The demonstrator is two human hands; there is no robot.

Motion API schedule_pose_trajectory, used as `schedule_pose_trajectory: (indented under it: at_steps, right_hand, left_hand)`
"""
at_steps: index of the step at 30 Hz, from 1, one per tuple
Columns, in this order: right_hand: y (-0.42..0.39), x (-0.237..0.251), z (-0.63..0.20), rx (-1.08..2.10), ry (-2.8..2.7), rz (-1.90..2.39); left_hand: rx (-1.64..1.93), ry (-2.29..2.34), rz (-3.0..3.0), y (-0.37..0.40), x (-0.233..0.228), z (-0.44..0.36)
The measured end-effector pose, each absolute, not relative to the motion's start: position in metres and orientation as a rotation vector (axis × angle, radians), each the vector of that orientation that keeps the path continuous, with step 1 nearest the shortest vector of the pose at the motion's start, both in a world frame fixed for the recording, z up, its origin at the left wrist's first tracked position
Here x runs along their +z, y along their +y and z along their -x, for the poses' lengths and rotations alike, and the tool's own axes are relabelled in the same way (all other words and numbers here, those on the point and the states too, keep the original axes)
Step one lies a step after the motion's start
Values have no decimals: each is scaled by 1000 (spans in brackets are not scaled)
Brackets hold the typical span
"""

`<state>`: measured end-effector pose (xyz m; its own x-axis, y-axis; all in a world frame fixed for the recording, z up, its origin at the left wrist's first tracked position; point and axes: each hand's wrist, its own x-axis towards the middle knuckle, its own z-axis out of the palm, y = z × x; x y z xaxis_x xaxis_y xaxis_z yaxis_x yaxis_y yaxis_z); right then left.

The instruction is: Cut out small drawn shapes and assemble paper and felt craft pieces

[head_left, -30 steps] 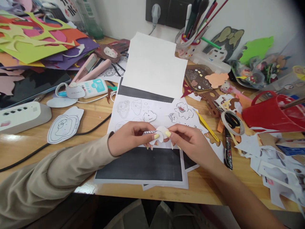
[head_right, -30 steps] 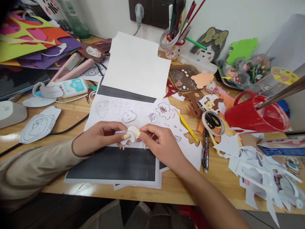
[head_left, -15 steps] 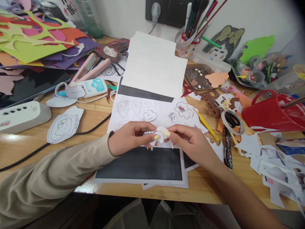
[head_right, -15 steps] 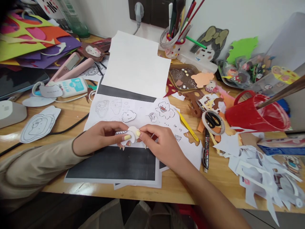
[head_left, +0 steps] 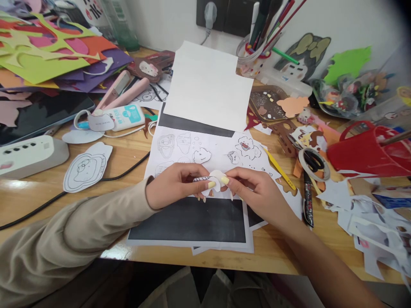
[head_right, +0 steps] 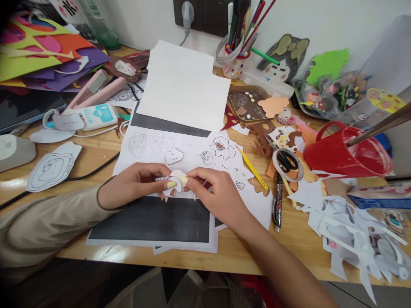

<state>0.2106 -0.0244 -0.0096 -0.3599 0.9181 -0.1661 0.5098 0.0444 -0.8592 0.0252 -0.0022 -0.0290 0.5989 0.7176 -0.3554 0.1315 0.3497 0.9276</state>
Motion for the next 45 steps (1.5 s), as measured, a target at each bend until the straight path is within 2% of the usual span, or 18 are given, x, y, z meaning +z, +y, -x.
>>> schedule_pose_trajectory:
  at_steps: [45]
  right_hand:
    - [-28, -13, -208, 1336, -1946, 1490]
  left_hand:
    - [482, 946, -1300, -2, -28, -25]
